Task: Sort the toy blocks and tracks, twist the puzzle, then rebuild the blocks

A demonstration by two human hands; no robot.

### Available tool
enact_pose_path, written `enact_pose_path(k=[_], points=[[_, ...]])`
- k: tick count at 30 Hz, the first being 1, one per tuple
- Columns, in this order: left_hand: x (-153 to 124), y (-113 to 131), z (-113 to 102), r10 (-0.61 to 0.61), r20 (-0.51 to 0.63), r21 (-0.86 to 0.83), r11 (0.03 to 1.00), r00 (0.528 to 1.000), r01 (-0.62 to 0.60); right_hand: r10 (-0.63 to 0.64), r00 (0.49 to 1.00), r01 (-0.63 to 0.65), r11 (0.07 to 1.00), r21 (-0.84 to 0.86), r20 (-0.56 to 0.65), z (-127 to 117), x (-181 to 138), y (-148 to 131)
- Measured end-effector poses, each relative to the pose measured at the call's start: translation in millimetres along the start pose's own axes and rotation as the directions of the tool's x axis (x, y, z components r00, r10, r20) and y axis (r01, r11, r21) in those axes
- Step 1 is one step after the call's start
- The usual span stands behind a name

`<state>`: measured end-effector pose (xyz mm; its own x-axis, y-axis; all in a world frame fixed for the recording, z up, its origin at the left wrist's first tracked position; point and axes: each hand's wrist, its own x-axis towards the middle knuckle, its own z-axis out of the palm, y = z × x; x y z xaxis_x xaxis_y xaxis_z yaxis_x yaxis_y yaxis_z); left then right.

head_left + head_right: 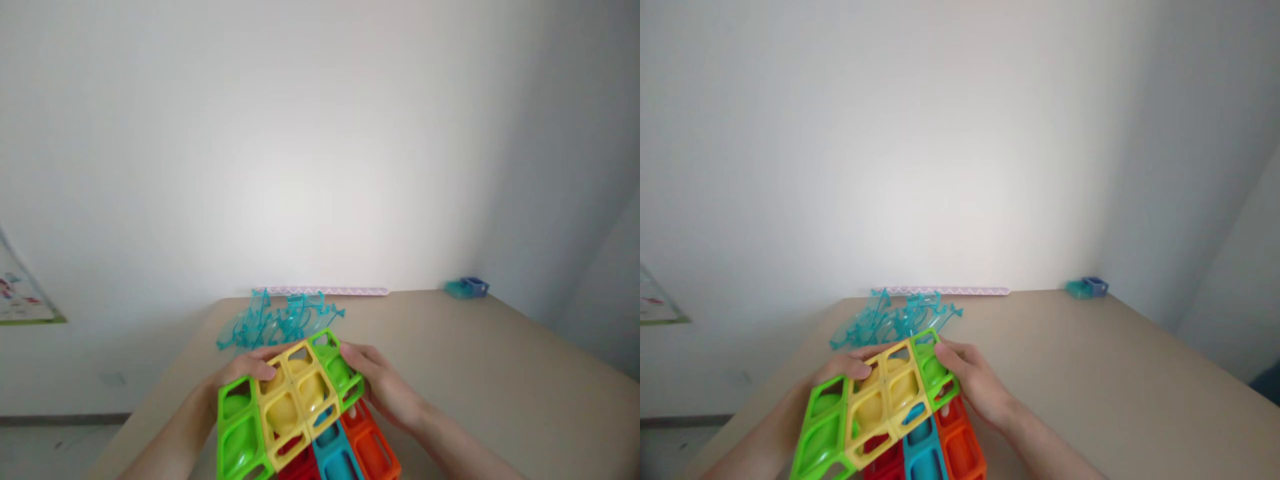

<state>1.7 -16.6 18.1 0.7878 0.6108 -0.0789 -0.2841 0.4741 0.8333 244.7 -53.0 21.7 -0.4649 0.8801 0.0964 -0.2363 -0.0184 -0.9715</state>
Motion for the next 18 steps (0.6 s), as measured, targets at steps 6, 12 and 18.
enact_pose_path(k=[6,12,18], points=[[-3,5,-3,0.141,0.054,-0.058,0.989,0.989,-0.138,-0.243,0.966,0.194,0.908,-0.371,-0.090,-9,-2,1],[-2,4,-24,0.285,-0.067,-0.046,0.956,0.956,-0.289,-0.111,0.993,0.037,0.613,-0.789,-0.039,-25,-2,6],[-3,1,-11,0.299,-0.253,0.028,0.953,0.920,-0.302,-0.083,0.984,-0.118,0.358,-0.926,-0.157,-49,4,5]])
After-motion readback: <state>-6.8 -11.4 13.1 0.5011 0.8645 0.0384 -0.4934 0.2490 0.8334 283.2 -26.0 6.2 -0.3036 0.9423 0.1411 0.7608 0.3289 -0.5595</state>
